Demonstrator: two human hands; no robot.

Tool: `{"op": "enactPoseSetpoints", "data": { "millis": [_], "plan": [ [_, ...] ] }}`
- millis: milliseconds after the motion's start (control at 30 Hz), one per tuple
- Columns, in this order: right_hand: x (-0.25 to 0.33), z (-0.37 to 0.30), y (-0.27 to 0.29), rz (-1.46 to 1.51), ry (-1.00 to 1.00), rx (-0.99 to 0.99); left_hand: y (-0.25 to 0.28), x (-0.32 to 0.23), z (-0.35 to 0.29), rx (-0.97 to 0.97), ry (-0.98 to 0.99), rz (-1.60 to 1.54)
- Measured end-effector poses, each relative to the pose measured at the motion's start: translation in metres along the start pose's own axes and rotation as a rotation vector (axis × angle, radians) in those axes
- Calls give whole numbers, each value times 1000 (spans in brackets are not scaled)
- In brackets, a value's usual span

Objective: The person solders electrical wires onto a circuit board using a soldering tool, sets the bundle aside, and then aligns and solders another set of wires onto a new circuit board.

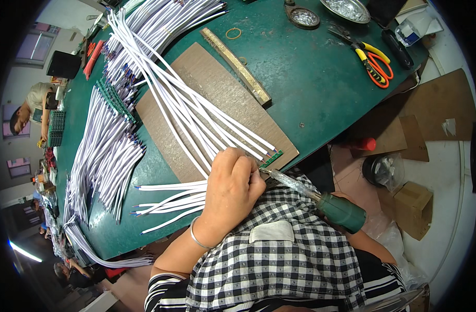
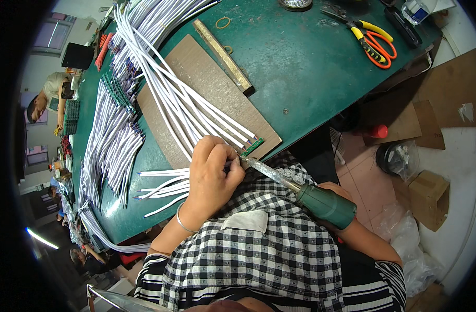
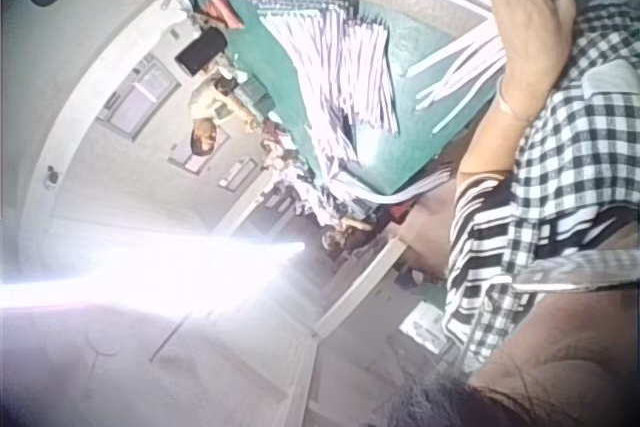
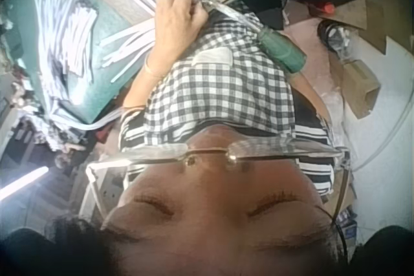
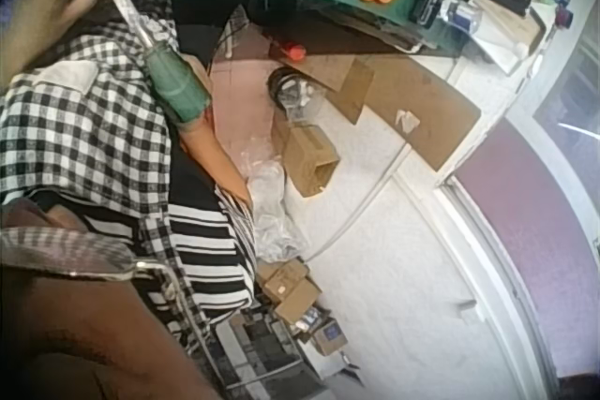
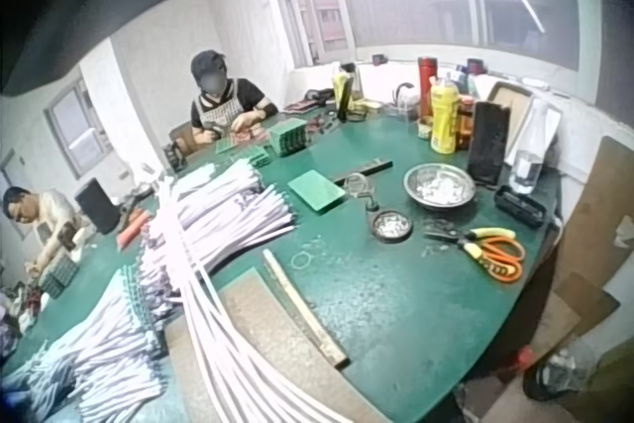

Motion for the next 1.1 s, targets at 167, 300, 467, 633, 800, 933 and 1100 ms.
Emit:
{"op": "enactPoseSetpoints", "data": {
  "millis": [167, 300, 467, 633, 800, 933, 1100],
  "plan": [
    [-3, 1, 0, 41, -77, 39, 0, 0, 1, -6, -8, -4],
    [5, 9, 6, -52, -29, -3, 1, -1, 1, -10, -12, -1],
    [-1, 2, 3, -35, -32, -50, 1, -1, 2, -7, -8, -5],
    [-4, -2, 3, 3, -63, -48, 0, -2, 1, -10, -7, 3],
    [-10, -5, 1, 66, -130, 6, -1, -2, 2, -16, -9, 4],
    [-10, -8, 2, 18, -109, 15, -2, 0, 3, -2, -6, -9],
    [20, 31, 16, 69, 74, 144, 2, 7, -4, -17, 25, -20]
  ]
}}
Point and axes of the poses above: each hand's wrist, its own z-axis towards the middle knuckle, its own y-axis out of the back of the hand, x = y × z, the point moved 9 cm from there along z, towards the middle knuckle, and after that the axes turned 10 degrees about y, right-handed, at the moved point
